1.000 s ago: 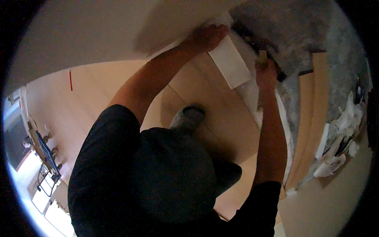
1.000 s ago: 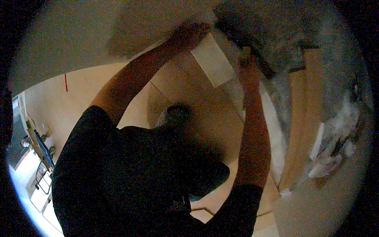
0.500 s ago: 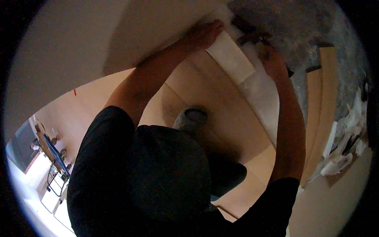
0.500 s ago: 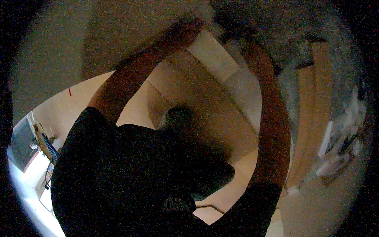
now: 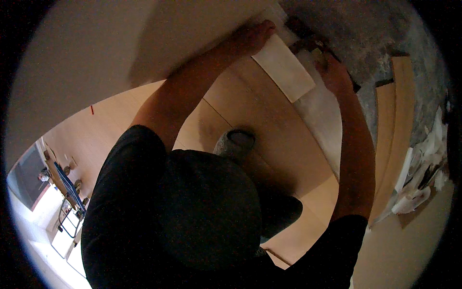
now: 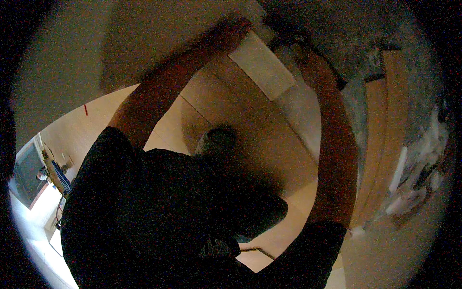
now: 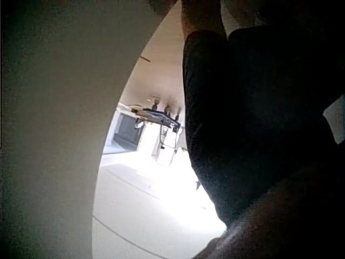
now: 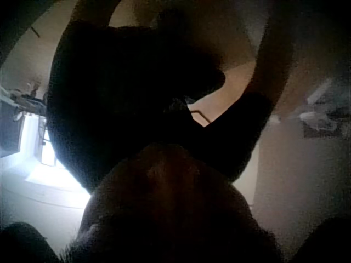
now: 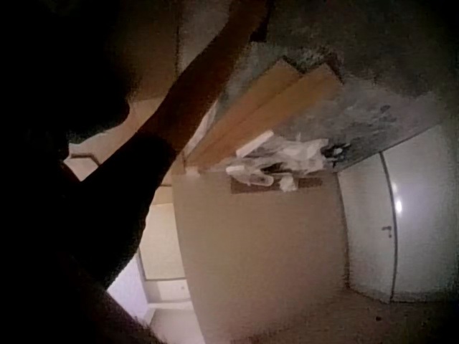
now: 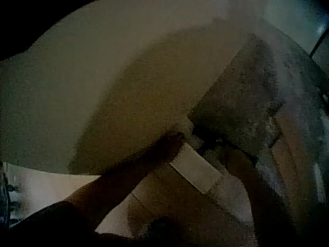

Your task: The person installs laminate flooring by positioning planks against a wall, tapping them into place using a hammer and a pull bar, and pressing down on the edges by hand.

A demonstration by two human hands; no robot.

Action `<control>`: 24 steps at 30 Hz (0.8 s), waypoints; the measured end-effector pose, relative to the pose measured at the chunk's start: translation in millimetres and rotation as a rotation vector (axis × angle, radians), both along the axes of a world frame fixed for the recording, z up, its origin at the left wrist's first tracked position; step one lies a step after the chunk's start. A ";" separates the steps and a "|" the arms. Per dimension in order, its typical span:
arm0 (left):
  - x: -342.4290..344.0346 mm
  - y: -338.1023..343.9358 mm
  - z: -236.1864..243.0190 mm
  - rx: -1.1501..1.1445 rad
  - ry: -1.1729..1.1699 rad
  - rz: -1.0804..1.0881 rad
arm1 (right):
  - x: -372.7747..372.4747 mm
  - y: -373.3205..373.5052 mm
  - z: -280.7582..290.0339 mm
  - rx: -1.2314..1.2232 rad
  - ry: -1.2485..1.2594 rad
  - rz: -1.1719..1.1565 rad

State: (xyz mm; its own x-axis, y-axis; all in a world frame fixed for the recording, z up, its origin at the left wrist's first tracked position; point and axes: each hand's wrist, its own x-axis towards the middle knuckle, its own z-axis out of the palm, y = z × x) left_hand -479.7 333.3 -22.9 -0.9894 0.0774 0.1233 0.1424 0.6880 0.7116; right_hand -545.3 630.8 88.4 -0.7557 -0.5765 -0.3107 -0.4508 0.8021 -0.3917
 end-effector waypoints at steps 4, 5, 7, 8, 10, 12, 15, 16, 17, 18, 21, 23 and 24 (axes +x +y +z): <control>-3.0 5.0 25.5 0.079 -0.146 -0.008 | -20.1 29.4 -34.9 -0.072 0.116 0.020; -0.6 2.7 24.1 0.063 -0.119 -0.012 | -29.1 36.1 -46.2 -0.064 0.201 0.089; -1.6 -1.1 18.8 0.044 -0.060 -0.029 | -47.7 46.6 -47.7 0.034 0.439 0.276; -1.9 -4.2 15.2 -0.010 0.027 -0.051 | -55.6 47.4 -41.7 0.116 0.581 0.401; 8.6 -15.5 5.1 -0.098 0.091 -0.045 | -22.1 -19.2 19.2 0.276 0.252 0.155; 1.5 -5.9 12.6 -0.082 0.002 -0.012 | -13.0 -23.6 26.6 0.322 0.066 0.022; 2.6 -7.2 10.7 -0.136 0.073 -0.075 | -19.2 6.9 -12.4 0.123 -0.002 0.017; 4.8 -11.5 6.8 -0.185 0.138 -0.085 | -22.0 0.4 3.0 0.017 -0.012 0.012; 6.0 -17.0 3.2 -0.238 0.204 -0.096 | -25.8 -2.6 7.5 -0.044 -0.028 0.003; 6.0 -14.5 1.5 -0.289 0.265 -0.081 | -31.3 -1.6 14.0 -0.100 -0.039 -0.009; 2.1 1.2 2.2 -0.191 0.124 -0.022 | -34.6 9.8 2.2 -0.060 -0.027 -0.054; -0.8 8.1 2.8 -0.234 0.066 -0.062 | -13.5 13.2 -19.5 0.012 0.049 -0.035; -3.1 7.3 0.5 -0.355 0.103 -0.116 | -13.5 17.5 -28.5 0.023 0.075 0.004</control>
